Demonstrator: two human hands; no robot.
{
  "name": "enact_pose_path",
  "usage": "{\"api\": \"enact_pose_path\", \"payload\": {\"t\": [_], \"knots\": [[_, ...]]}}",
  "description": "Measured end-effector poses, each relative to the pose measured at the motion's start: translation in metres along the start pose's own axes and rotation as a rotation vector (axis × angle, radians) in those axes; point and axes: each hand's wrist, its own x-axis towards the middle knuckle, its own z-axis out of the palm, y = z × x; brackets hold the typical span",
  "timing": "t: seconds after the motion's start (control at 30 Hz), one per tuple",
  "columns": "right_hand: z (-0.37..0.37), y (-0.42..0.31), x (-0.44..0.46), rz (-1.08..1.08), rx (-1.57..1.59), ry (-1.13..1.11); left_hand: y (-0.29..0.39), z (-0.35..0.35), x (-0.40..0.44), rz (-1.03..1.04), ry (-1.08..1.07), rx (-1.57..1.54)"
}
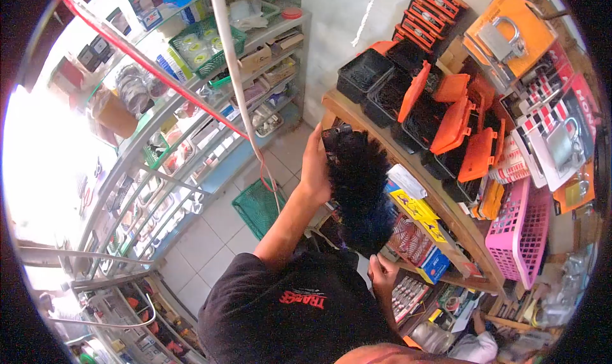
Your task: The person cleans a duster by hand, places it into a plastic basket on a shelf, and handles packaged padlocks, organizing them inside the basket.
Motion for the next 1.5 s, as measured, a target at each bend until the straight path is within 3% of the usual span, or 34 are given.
{"api": "enact_pose_path", "payload": {"t": [0.03,0.13,0.23,0.33,0.37,0.5,0.57,0.6,0.63,0.77,0.8,0.87,0.9,1.0,1.03,1.1,1.17,1.27,1.43,1.5], "knots": [[-0.003,0.008,0.000,-0.009,-0.074,0.000,0.001,0.000,0.001,0.009,0.018,0.000],[-0.017,0.016,0.003,0.044,-0.149,-0.086,0.002,-0.002,-0.003,-0.051,-0.305,0.012],[-0.016,0.001,0.005,0.224,0.014,-0.107,-0.004,-0.002,0.005,0.082,-0.027,-0.035],[-0.006,-0.008,0.001,-0.085,-0.228,-0.096,0.002,-0.023,0.007,-0.018,-0.296,-0.009],[-0.007,-0.012,0.003,-0.072,-0.195,-0.101,0.003,-0.036,0.013,-0.070,-0.533,-0.027],[-0.014,-0.034,0.014,0.100,0.127,-0.106,-0.003,-0.004,0.002,0.184,-0.040,0.229],[-0.010,-0.056,0.014,0.167,0.215,-0.064,-0.010,-0.061,0.028,0.203,0.051,0.286],[-0.009,-0.065,0.013,0.198,0.260,-0.042,-0.007,-0.058,0.030,0.213,0.096,0.315],[-0.011,-0.070,0.014,0.159,0.213,-0.096,-0.006,-0.058,0.022,0.169,0.283,0.324],[-0.016,-0.040,0.013,0.093,0.105,-0.207,-0.004,-0.021,0.005,0.222,0.189,0.076],[-0.014,-0.037,0.014,0.053,-0.009,-0.198,-0.002,-0.025,0.009,0.251,-0.007,0.053],[-0.008,-0.030,0.014,-0.028,-0.236,-0.182,0.001,-0.032,0.007,0.119,-0.243,-0.163],[-0.016,-0.016,0.016,0.081,-0.224,-0.216,0.001,-0.033,0.006,0.167,-0.275,-0.146],[-0.001,0.006,0.000,0.072,0.013,0.068,0.006,-0.021,0.000,0.260,-0.058,-0.012],[-0.001,-0.037,0.010,0.005,-0.314,-0.180,0.006,-0.021,0.002,0.292,-0.021,0.063],[0.006,-0.024,0.006,-0.191,-0.318,-0.069,0.008,-0.029,0.003,0.253,-0.106,0.009],[-0.001,-0.031,-0.001,0.208,-0.142,-0.069,0.010,-0.035,0.003,0.217,-0.174,0.004],[-0.017,0.005,-0.006,0.158,-0.186,-0.106,0.003,-0.017,-0.002,0.263,-0.018,0.099],[-0.004,-0.013,0.000,0.130,-0.123,-0.095,0.001,-0.031,0.003,0.139,-0.333,0.072],[0.005,-0.027,0.009,0.130,-0.055,-0.089,-0.022,-0.010,-0.003,0.100,-0.199,-0.063]]}}
